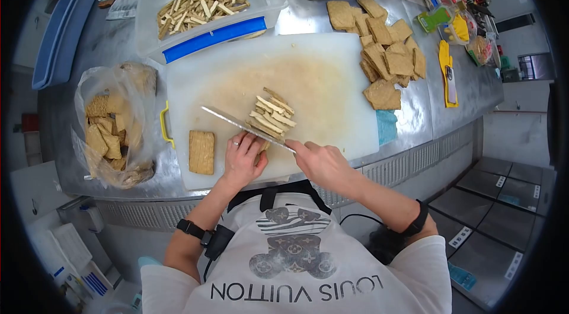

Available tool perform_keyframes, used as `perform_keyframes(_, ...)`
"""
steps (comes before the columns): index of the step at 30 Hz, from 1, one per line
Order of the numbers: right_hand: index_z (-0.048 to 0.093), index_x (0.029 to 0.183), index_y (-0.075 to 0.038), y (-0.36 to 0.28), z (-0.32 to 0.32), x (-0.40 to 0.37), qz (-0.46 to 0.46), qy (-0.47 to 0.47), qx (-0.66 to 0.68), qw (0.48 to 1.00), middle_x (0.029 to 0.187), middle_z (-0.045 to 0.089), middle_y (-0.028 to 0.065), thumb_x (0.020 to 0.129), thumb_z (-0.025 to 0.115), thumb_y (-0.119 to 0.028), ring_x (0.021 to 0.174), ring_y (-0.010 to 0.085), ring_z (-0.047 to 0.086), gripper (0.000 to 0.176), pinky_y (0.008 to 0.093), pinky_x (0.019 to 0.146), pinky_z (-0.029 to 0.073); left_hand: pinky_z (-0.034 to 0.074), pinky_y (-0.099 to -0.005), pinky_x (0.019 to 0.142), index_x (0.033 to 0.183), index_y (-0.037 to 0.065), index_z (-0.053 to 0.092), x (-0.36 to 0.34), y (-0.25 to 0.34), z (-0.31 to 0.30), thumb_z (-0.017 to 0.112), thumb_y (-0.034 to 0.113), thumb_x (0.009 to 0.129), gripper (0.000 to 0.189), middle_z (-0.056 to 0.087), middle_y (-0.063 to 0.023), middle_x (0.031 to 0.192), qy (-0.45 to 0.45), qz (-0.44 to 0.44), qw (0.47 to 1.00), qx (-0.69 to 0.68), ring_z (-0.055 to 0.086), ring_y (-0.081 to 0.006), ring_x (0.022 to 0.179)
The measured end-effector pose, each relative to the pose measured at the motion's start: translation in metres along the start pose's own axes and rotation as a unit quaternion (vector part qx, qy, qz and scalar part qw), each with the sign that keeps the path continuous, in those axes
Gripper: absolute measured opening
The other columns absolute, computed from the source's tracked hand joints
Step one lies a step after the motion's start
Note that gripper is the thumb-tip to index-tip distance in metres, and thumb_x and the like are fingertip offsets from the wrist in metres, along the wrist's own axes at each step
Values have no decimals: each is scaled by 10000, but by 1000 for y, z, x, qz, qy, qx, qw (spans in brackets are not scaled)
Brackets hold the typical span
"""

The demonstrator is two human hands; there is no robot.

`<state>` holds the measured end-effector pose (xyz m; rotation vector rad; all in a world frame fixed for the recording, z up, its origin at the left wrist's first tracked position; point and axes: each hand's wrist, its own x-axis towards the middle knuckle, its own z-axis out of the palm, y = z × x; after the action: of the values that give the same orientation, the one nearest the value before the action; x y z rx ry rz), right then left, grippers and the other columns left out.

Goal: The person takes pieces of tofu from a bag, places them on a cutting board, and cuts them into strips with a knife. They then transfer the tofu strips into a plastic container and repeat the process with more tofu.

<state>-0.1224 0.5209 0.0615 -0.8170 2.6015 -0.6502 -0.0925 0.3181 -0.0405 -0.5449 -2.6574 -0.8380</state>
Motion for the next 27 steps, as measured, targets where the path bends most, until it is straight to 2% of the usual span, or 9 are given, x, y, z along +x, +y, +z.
perform_keyframes(3,499,1137,-51,-8,-1,-6,26,-53,-13,998,670,581,152,811,538,-74,550,333,590,329,416,484,485,404,-406,818,989,41,599,-5,-3,2,646,109,623,375,543,-105,1028,-22,-8,1000,-7,496,-299,970)
perform_keyframes(10,481,1112,-29,9,29,12,-8,13,-8,1000,685,583,177,809,526,-69,555,343,596,309,416,486,487,406,-409,819,964,44,604,-1,1,-1,653,97,630,341,542,-106,1018,4,-8,1000,-14,497,-300,955)
perform_keyframes(12,455,1081,-2,4,14,7,-20,1,12,1000,680,585,196,810,512,-70,563,350,606,285,420,490,490,406,-409,822,965,43,604,-3,1,-1,656,93,633,340,543,-107,1018,0,-14,1000,-13,498,-300,953)
perform_keyframes(15,500,1120,-36,-10,-4,-6,17,-59,-6,998,695,587,163,812,526,-73,565,341,594,311,419,492,486,405,-407,825,967,43,608,-10,-3,2,662,88,637,337,546,-110,1017,-19,-15,1000,-13,500,-299,963)
perform_keyframes(18,501,1120,-40,-1,22,5,4,-30,-5,1000,698,589,165,812,525,-75,554,341,593,312,420,491,487,403,-405,813,958,51,615,-9,-3,4,667,85,637,327,550,-106,1013,9,-6,1000,-24,501,-295,957)
perform_keyframes(21,474,1008,-11,1,36,16,-12,7,-6,1000,681,582,199,784,500,-41,577,350,612,228,419,492,490,401,-397,800,946,62,622,-8,-3,1,668,86,634,316,554,-99,1010,8,-1,1000,-20,500,-288,955)
perform_keyframes(27,473,1001,-3,-7,-1,0,-16,-10,16,1000,666,584,182,810,502,-62,568,349,606,202,420,497,492,400,-384,787,947,68,625,-9,0,-4,662,88,633,317,562,-80,1003,-8,-18,1000,-4,499,-278,956)
